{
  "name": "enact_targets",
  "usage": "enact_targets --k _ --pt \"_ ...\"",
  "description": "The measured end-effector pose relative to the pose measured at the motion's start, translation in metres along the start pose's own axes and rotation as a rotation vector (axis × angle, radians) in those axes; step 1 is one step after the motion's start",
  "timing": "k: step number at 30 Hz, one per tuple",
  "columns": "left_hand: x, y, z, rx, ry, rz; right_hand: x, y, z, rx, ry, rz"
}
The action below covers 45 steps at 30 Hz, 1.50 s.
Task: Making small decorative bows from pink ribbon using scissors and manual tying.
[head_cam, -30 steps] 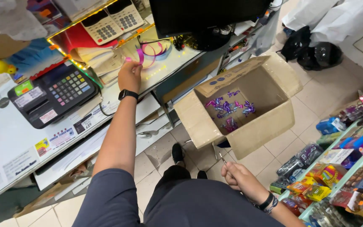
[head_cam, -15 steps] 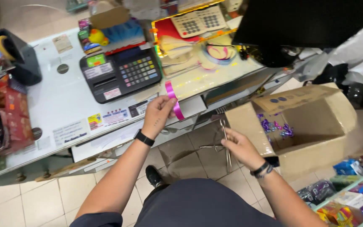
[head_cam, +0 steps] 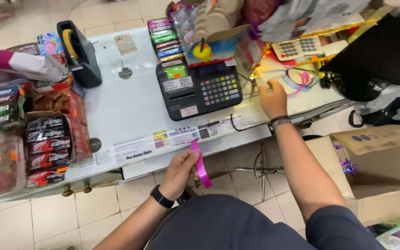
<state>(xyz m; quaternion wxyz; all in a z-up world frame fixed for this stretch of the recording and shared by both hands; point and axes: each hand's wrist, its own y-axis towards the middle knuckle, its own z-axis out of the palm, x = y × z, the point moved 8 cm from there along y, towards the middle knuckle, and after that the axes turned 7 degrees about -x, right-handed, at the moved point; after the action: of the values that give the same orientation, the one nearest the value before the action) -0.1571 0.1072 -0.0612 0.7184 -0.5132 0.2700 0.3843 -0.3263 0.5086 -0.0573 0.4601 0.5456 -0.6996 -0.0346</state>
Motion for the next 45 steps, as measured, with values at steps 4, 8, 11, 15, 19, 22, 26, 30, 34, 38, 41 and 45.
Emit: enact_targets --k 4,8,11,15,19,22,26,30,34,38,41,45 --pt "-0.025 0.006 -0.021 0.0 -0.099 -0.017 0.122 -0.072 -0.048 0.086 0.057 0.011" --pt "-0.035 0.03 -0.017 0.063 -0.196 -0.065 0.263 -0.127 -0.067 0.418 0.22 -0.223" --pt "-0.03 0.038 0.001 0.154 -0.223 -0.121 0.315 -0.149 -0.074 0.49 0.333 -0.424" --pt "-0.013 0.04 0.018 0.255 -0.21 -0.201 0.336 -0.153 -0.08 0.509 0.478 -0.558" --pt "-0.024 0.02 0.032 0.294 -0.184 -0.255 0.341 -0.152 -0.087 0.495 0.526 -0.599" --pt "-0.034 0.005 0.036 0.355 -0.071 -0.282 0.323 -0.14 -0.086 0.575 0.574 -0.299" --pt "-0.063 0.006 0.035 0.33 0.271 0.19 0.28 -0.138 -0.086 0.578 0.506 0.168" --pt "-0.097 -0.023 0.067 0.401 0.295 0.549 0.25 -0.153 -0.088 0.609 0.568 0.431" --pt "-0.078 -0.017 0.087 0.374 0.251 0.463 0.217 -0.16 -0.099 0.616 0.579 0.49" --pt "-0.068 -0.023 0.109 0.378 0.235 0.346 0.21 -0.152 -0.123 0.579 0.553 0.384" --pt "-0.057 -0.031 0.125 0.384 0.236 0.277 0.201 -0.148 -0.139 0.593 0.582 0.351" --pt "-0.041 -0.041 0.144 0.344 0.238 0.197 0.182 -0.142 -0.156 0.604 0.65 0.301"
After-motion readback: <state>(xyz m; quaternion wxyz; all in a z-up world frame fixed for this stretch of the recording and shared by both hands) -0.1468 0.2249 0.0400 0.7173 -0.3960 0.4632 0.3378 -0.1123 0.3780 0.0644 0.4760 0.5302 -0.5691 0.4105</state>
